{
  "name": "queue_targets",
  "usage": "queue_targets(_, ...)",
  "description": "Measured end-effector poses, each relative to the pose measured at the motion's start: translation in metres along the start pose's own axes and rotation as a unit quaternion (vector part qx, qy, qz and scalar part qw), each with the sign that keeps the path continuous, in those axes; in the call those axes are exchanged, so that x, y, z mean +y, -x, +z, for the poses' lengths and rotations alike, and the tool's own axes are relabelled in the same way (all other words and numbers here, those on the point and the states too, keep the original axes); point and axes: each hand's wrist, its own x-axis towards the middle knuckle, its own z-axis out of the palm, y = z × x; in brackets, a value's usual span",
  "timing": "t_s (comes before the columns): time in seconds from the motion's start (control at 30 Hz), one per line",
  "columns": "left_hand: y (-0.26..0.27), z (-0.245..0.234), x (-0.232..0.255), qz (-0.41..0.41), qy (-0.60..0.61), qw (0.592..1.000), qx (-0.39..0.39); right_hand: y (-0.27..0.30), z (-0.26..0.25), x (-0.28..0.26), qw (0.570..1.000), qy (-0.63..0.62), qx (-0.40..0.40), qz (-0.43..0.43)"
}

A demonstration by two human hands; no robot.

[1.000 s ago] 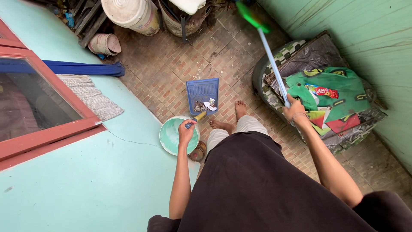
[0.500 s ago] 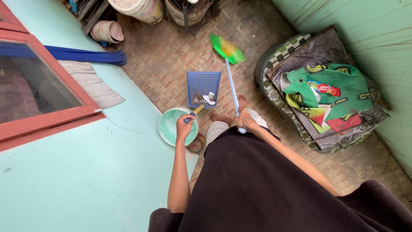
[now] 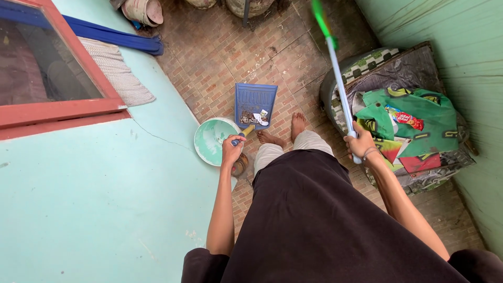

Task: Sweeping dust and debris into a dustpan on a tiled floor.

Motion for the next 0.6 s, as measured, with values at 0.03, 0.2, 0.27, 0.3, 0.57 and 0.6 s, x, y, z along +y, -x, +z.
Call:
queue_targets(0.03, 0.001, 0.002, 0.001, -0.002, 0.001, 1.0, 0.004, -0.02, 0.01, 0.006, 1.0, 0.003, -0.003, -0.001)
queue_targets(0.2, 0.007, 0.011, 0.001, -0.019, 0.0, 1.0, -0.004, -0.101, 0.079, 0.041, 0.989, 0.133, 0.048, -0.038)
queue_targets(0.27, 0.011, 0.02, -0.017, 0.001, 0.015, 1.0, 0.005, -0.073, 0.104, 0.024, 0.993, 0.115, 0.004, -0.018)
queue_targets(0.3, 0.006, 0.021, -0.025, 0.026, 0.03, 0.999, 0.012, -0.064, 0.118, 0.007, 0.995, 0.095, -0.037, 0.003)
queue_targets(0.57, 0.01, 0.033, -0.047, 0.055, 0.046, 0.994, 0.084, -0.094, 0.122, 0.032, 0.985, 0.104, -0.135, -0.02)
queue_targets(0.6, 0.009, 0.037, -0.043, 0.042, 0.046, 0.995, 0.073, -0.117, 0.108, 0.05, 0.988, 0.076, -0.132, 0.004)
